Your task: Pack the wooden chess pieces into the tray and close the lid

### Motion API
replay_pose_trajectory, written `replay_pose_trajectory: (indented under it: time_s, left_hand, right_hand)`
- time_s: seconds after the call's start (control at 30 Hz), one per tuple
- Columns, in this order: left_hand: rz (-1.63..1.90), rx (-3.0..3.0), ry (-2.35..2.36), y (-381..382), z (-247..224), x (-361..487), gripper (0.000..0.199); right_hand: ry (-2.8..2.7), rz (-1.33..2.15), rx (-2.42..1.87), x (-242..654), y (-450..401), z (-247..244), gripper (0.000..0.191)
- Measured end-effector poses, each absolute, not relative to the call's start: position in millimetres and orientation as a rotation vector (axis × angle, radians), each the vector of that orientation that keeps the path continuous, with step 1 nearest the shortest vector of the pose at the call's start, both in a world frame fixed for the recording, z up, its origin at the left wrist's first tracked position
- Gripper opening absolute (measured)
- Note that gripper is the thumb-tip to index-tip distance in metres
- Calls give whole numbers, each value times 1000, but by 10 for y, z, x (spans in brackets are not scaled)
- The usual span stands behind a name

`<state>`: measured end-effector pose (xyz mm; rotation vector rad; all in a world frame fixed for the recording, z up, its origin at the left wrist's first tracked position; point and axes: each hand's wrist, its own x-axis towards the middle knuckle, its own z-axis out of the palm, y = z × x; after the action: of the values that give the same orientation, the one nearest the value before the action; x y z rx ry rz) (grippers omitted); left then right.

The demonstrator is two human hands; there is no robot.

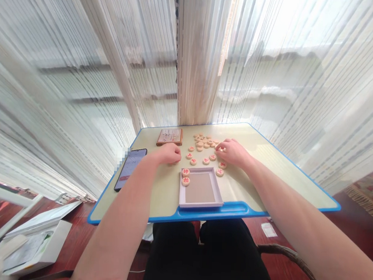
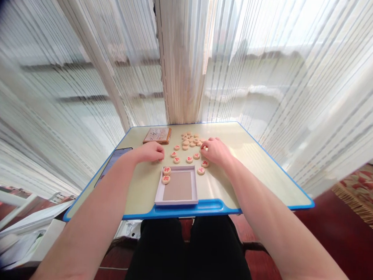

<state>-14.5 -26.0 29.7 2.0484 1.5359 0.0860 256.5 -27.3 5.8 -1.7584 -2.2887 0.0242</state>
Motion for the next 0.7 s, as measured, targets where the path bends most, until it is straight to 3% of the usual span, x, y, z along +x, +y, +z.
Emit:
replay_pose_trajectory:
  time_s: [0.23, 0.33, 0.7]
  left_hand:
    - [-178, 1921, 1279, -325, 424, -306, 26]
    - [-170, 1899, 1239, -344, 433, -296, 34]
    - [-121, 1817, 1096, -250, 302, -315, 36]
  right_hand:
    - [-2272, 79, -1742, 2585, -291, 78, 26]
    - [-2296, 121, -1724, 2591, -283, 73, 24]
    - [-2176, 251, -1676, 2579, -320, 96, 16]
